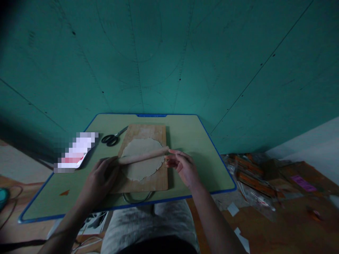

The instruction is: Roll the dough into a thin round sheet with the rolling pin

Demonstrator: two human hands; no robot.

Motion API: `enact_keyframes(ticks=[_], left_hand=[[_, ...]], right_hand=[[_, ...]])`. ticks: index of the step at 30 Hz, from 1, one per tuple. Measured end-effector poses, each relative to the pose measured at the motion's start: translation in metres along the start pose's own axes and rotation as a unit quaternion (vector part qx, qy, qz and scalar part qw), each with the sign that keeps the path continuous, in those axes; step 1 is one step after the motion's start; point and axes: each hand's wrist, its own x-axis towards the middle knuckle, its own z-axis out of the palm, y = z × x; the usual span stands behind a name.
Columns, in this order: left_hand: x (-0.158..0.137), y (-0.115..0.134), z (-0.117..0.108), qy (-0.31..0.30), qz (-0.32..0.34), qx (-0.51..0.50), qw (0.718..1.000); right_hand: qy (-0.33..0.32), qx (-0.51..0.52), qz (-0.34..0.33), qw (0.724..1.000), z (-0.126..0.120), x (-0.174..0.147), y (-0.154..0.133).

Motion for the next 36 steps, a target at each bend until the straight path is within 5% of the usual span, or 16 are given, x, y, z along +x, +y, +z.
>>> enact_keyframes(ticks=[16,29,36], left_hand=[[0.000,0.000,0.002,0.009,0.003,-0.003,1.000],[-0.001,-0.002,0.003,0.005,0.005,-0.003,1.000],[-0.001,-0.003,0.003,0.008,0.010,0.005,1.000]], right_hand=[[-0.008,-0.028,-0.032,0.999,-0.006,0.000,0.006],[0.082,-0.021,-0.037,0.996,0.005,0.000,-0.002],[0.045,-0.009,-0.034,0.998,0.003,0.001,-0.002]])
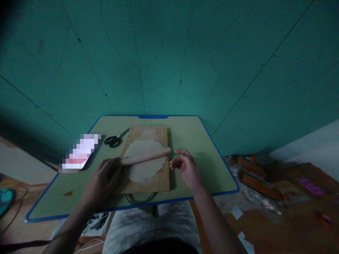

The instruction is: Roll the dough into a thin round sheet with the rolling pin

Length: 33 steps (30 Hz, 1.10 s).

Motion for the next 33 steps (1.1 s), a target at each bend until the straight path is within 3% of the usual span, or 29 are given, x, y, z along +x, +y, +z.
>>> enact_keyframes(ticks=[17,30,33], left_hand=[[0.000,0.009,0.000,0.001,-0.013,-0.027,1.000],[0.000,0.009,-0.001,-0.005,-0.012,-0.037,0.999],[-0.001,0.008,-0.001,-0.006,-0.014,-0.036,0.999]], right_hand=[[0.036,-0.058,-0.049,0.996,-0.009,0.002,0.000],[0.069,-0.130,-0.072,0.986,-0.029,0.004,-0.022],[0.112,-0.154,-0.115,0.975,-0.043,0.011,-0.038]])
